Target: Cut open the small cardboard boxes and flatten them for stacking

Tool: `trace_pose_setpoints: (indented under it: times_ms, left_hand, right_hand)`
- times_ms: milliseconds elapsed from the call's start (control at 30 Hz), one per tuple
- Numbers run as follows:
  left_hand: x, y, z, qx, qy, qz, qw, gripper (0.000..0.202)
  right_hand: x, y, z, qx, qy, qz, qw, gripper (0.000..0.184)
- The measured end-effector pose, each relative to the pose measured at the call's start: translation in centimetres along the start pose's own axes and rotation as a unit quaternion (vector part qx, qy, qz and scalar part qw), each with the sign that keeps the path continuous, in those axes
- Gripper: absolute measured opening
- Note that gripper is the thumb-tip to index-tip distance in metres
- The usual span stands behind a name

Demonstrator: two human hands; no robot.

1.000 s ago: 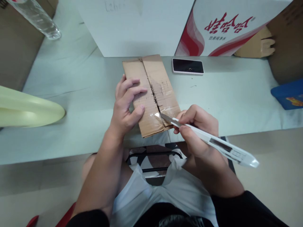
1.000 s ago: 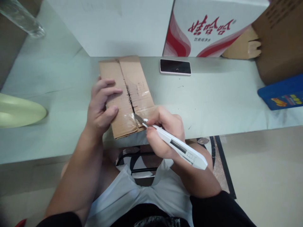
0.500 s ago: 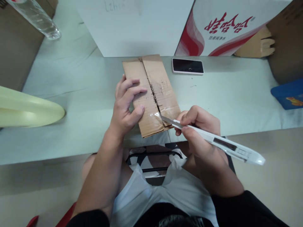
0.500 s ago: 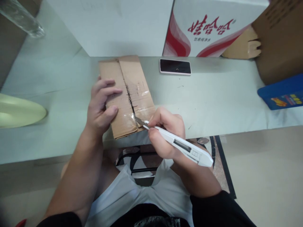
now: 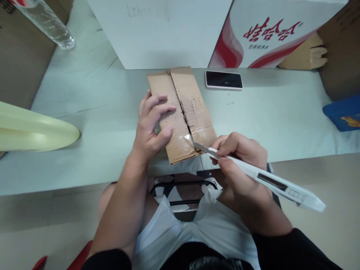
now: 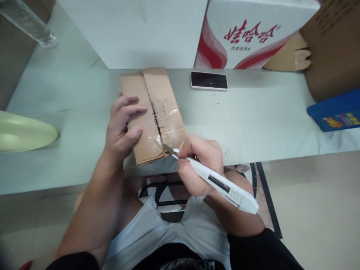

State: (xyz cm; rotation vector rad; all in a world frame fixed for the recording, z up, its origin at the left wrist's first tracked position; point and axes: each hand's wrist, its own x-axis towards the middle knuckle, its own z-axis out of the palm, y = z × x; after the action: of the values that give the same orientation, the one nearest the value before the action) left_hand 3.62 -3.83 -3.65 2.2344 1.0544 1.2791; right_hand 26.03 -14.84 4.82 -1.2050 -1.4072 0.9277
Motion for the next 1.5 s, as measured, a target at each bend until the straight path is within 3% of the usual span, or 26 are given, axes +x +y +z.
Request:
trace_pose_setpoints:
  times_ms: [233,333,400,467,533,633,733,933,1133,1300,1367,1500]
  left_hand:
    - [0.0,0.0,0.0,0.003,-0.003,-0.012,1.000,0.049]
    - [0.1,-0.1,0.1,0.004,-0.001,-0.011,1.000,0.051]
    - [0.1,-0.2,0.1,0.004,-0.002,-0.007,1.000,0.052]
    - [0.1,-0.1,0.0,0.005,-0.006,-0.010,1.000,0.053]
    - [0.1,0.0,0.0,0.008,-0.008,-0.014,1.000,0.053]
    - [0.0,0.3,-0.2,0.008,-0.005,-0.011,1.000,0.050]
    - [-0.1,0.4,-0.4,0.011,-0.013,-0.012,1.000,0.049]
    - [0.1,1.3,0.0,0.031,0.010,-0.011,0.999,0.045]
    - [1.0,4.8,-0.3,0.029,0.032,0.121,0.992,0.026]
    - [0.8,6.1,-0.6,-0.005,0.024,0.158,0.987,0.020]
    - [0.6,6.2,-0.5,-0.005,0.020,0.146,0.989,0.019]
    - [0.5,6.5,-0.5,0.022,-0.042,0.103,0.994,0.019]
  right_hand:
    - [-0.1,1.2,-1.4,0.033,-0.031,-0.112,0.993,0.012]
    - [0.3,2.1,-1.1,0.017,0.098,-0.164,0.981,0.008]
    - [0.9,3.1,-0.7,-0.022,0.174,-0.201,0.964,0.018]
    - [1.4,4.3,-0.4,-0.064,0.157,-0.222,0.960,0.031]
    - [1.9,5.4,-0.3,-0.089,0.079,-0.243,0.963,0.035]
    - [2.2,6.5,-0.3,-0.088,-0.015,-0.231,0.969,0.033]
    - [2.2,6.9,0.0,-0.052,-0.028,-0.181,0.982,0.044]
    - [1.9,6.9,0.3,-0.074,0.044,-0.203,0.975,0.036]
    - [1.9,7.4,0.4,-0.116,0.177,-0.269,0.940,0.023]
    - [2.4,7.2,0.5,-0.122,0.193,-0.293,0.928,0.019]
    - [2.4,7.1,0.5,-0.119,0.192,-0.289,0.930,0.018]
    - [2.3,7.3,0.5,-0.111,0.189,-0.272,0.937,0.023]
